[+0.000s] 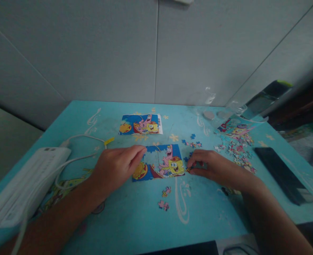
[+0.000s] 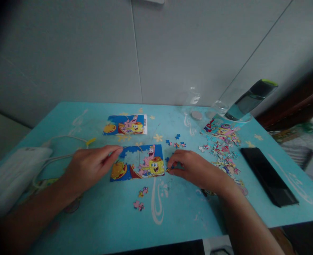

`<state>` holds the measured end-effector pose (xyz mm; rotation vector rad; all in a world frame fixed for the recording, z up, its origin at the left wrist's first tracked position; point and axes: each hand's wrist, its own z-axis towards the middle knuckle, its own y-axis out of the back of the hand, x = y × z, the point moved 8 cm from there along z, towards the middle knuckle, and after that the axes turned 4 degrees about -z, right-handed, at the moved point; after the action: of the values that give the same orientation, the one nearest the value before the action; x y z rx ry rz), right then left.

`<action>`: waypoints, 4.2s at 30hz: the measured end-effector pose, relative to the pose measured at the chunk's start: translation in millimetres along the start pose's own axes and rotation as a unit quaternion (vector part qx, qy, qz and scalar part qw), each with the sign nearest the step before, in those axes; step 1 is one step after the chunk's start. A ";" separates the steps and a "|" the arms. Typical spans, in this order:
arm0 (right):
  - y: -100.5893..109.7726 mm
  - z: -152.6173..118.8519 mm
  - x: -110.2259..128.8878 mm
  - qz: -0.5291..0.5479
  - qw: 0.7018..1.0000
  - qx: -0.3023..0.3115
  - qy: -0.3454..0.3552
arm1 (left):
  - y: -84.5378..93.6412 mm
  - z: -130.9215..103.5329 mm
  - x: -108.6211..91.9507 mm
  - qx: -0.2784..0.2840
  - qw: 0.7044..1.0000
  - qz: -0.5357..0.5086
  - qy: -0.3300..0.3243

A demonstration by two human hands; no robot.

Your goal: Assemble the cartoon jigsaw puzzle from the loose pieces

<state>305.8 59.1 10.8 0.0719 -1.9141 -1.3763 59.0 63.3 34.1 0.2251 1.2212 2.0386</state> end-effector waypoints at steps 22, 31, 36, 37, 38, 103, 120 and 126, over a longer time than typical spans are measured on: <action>-30.2 40.1 23.3 0.296 0.943 -0.084 -0.126 | -17.7 4.4 -0.7 0.067 0.997 0.009 0.025; -38.5 60.2 35.7 0.332 0.932 -0.063 -0.133 | -23.8 3.4 -4.3 0.094 0.995 0.007 0.033; -31.9 59.1 32.7 0.334 0.926 -0.122 -0.122 | -21.3 4.3 -4.6 0.102 0.994 0.008 0.046; -31.0 58.3 32.0 0.334 0.925 -0.127 -0.125 | -21.2 4.2 -4.6 0.105 0.993 0.006 0.049; -30.7 57.6 31.4 0.335 0.924 -0.129 -0.129 | -21.4 4.0 -4.6 0.109 0.993 0.005 0.051; -35.2 29.3 71.7 0.145 0.988 -0.044 0.022 | -8.2 7.6 25.5 0.092 0.981 0.081 0.153; -53.0 25.7 97.7 0.036 0.989 -0.034 0.142 | -16.0 4.9 25.5 0.126 0.978 0.081 0.149; -53.6 24.7 101.2 0.027 0.986 -0.038 0.160 | -18.9 3.8 27.0 0.141 0.975 0.091 0.145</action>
<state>199.6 10.3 18.0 0.1907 -1.5851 -1.3120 51.0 89.2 14.9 0.1818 1.7303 2.0997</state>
